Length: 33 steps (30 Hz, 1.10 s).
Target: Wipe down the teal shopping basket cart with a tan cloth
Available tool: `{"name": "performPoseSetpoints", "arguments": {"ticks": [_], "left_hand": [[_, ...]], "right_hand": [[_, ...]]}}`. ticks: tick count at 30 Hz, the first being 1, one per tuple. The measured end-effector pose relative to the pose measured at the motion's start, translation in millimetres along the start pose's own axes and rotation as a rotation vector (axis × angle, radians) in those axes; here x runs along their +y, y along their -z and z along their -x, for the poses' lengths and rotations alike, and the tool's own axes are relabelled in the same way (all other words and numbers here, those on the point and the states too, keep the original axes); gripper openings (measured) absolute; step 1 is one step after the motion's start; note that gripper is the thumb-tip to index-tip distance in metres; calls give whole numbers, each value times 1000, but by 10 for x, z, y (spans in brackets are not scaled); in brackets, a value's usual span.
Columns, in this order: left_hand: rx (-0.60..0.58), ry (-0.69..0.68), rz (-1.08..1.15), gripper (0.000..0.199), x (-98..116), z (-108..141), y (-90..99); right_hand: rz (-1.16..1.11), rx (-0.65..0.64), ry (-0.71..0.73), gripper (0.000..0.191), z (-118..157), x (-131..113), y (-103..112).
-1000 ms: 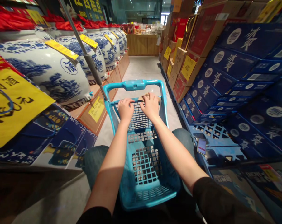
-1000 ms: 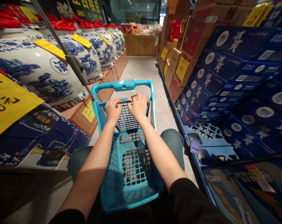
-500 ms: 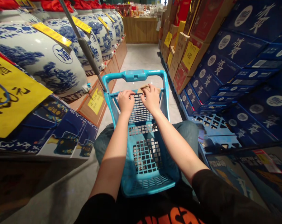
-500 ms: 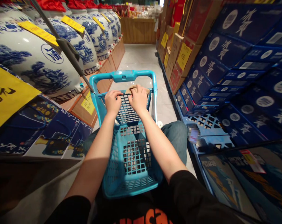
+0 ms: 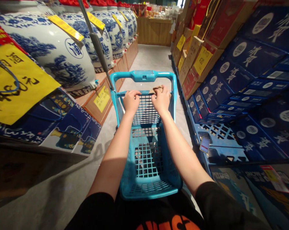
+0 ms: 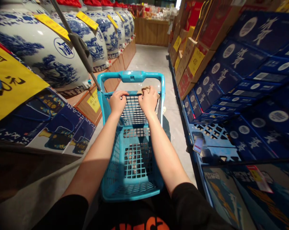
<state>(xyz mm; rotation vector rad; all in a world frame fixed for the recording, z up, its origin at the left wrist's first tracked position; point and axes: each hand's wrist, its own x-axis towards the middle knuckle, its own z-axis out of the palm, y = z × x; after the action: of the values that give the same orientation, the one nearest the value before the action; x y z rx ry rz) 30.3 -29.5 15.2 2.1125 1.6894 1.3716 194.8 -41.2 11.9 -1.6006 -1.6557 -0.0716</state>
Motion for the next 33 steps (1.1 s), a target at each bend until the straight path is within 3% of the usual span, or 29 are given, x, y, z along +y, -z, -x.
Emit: {"name": "performPoseSetpoints", "arguments": {"ticks": [5, 11, 19, 24, 30, 33], "left_hand": [[0, -4, -13, 37, -41, -12, 13], [-2, 3, 3, 39, -55, 10, 40], [6, 7, 14, 40, 29, 14, 18], [20, 4, 27, 39, 2, 10, 30], [25, -9, 35, 39, -30, 22, 49], [34, -5, 37, 38, -56, 15, 47]], "right_hand": [[10, -179, 258, 37, 26, -234, -60], [27, -107, -10, 37, -33, -1, 113], [-7, -160, 201, 37, -29, 117, 50], [-7, -68, 115, 37, -101, 343, 17], [47, -132, 187, 38, -30, 166, -14], [11, -116, 186, 37, -64, 192, -8]]}}
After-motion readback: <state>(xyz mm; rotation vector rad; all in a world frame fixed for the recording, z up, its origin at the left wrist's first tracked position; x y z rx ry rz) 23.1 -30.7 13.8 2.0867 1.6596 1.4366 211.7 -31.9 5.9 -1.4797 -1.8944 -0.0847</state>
